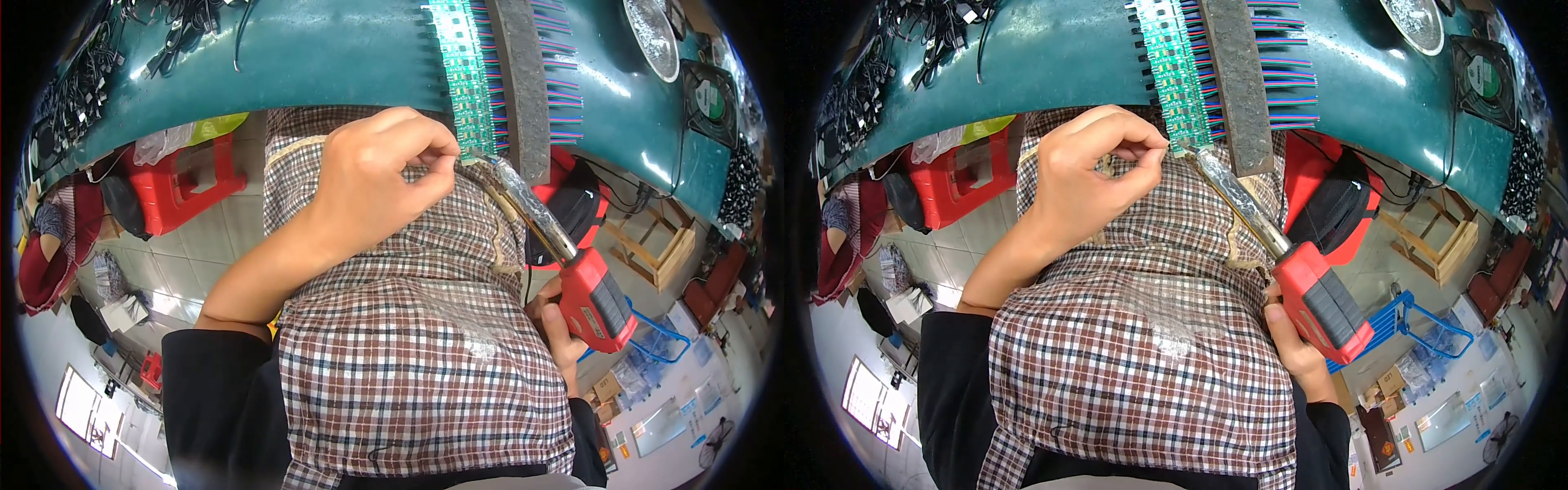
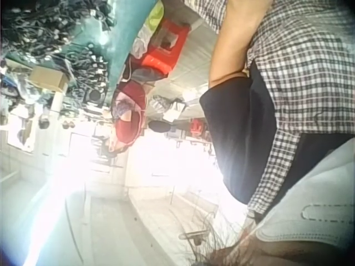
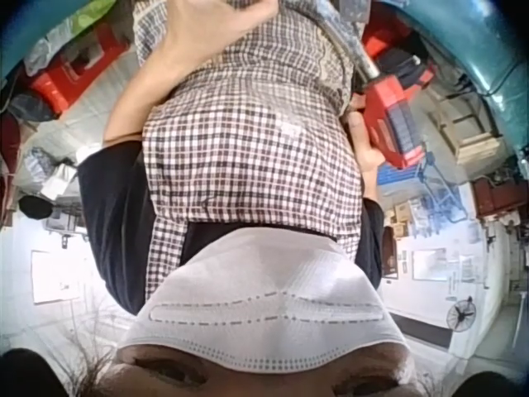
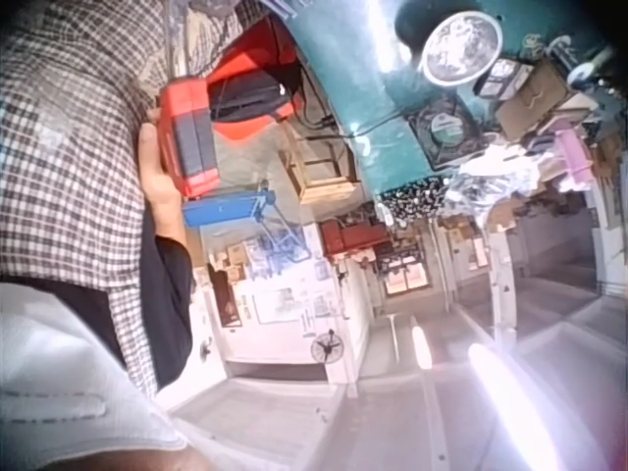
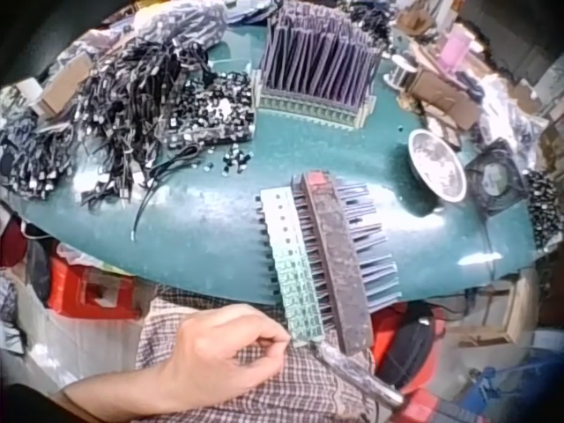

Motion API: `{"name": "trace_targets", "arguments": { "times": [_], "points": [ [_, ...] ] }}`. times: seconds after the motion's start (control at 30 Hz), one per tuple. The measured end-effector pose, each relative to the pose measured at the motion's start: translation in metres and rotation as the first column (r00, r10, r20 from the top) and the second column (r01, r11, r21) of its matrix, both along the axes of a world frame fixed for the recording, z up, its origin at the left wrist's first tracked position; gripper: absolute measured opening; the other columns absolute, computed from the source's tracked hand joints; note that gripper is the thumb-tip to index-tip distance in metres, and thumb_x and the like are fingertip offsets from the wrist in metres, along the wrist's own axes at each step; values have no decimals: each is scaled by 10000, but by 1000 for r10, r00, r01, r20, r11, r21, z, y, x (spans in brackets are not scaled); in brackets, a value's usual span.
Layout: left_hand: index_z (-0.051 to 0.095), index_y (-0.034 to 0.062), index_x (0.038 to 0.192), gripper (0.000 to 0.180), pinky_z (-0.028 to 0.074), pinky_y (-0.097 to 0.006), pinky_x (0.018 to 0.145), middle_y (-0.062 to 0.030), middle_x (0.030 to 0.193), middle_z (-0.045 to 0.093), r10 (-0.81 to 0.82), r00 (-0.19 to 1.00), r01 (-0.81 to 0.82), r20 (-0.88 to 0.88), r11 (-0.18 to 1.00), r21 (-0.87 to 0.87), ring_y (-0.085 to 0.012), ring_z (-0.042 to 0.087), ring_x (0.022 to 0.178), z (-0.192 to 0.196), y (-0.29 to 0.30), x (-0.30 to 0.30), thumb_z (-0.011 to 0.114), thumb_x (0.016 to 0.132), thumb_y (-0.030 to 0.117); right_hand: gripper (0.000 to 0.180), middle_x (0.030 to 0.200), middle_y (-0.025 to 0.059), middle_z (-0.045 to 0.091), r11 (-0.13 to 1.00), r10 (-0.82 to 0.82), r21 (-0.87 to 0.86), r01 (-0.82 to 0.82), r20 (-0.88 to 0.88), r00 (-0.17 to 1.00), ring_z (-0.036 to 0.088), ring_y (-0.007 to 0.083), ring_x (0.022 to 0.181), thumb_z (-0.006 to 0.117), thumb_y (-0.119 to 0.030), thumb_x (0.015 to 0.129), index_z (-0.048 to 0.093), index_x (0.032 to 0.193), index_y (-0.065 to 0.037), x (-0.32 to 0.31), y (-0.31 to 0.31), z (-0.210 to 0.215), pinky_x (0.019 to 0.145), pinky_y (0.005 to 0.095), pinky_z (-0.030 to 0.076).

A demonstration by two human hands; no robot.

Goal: The person places electronic components onto circuit boards and solders them using a soldering iron. The person then positions wire ends onto the circuit boards and solders them into place.

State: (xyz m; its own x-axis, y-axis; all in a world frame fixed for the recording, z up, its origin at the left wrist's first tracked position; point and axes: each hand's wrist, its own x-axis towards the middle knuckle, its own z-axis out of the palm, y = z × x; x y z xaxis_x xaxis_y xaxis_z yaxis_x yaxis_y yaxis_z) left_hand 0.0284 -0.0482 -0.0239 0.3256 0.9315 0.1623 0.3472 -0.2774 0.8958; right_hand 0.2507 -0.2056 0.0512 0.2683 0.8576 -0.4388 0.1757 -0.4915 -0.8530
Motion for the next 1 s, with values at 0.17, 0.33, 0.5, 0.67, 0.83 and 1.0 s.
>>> {"name": "trace_targets", "arguments": {
  "times": [0.17,0.33,0.5,0.67,0.83,1.0],
  "points": [
    [653,56,769,102,521,-262,560,-51,762,661,9,1000,-9,6,1000,3,-153,671,639,0,-1,0,709,696,11,214,706,67,539,999,40,-20,-42,-66,997,492,143,596,673,-174,832,545,836,-1,1,4,2,559,276,400],
    [653,55,770,108,523,-263,563,-51,762,660,11,1000,-11,2,1000,7,-154,669,644,0,-2,1,708,691,6,203,700,77,535,999,21,-46,-24,-65,998,495,151,600,664,-162,829,537,823,-4,3,-1,-2,558,277,399],
    [652,57,767,109,523,-263,562,-49,760,659,12,1000,-12,-3,1000,13,-154,669,645,0,-2,0,705,687,5,203,699,83,534,999,17,-41,-19,-62,998,492,151,603,666,-160,824,533,819,-6,3,-1,-2,559,278,398],
    [651,58,763,108,521,-262,561,-47,759,658,11,1000,-10,-7,1000,26,-154,669,644,-2,-1,-1,704,686,4,209,697,73,548,1000,8,-27,-10,-50,999,517,154,585,655,-163,838,553,877,15,1,-3,-1,557,283,415],
    [648,59,765,111,519,-264,556,-48,760,659,12,1000,-11,-15,999,35,-155,669,641,-7,-3,-4,705,687,4,176,773,58,581,1000,13,-13,-14,-93,996,552,136,670,641,-102,853,582,964,20,5,-8,-7,631,269,444],
    [644,54,774,109,520,-257,555,-50,760,656,29,1000,-29,0,999,27,-151,668,640,-11,-2,-8,705,697,6,151,814,53,595,998,58,45,-52,-126,990,558,118,712,622,-76,873,592,987,19,-1,-1,-12,652,247,451]
  ]
}}
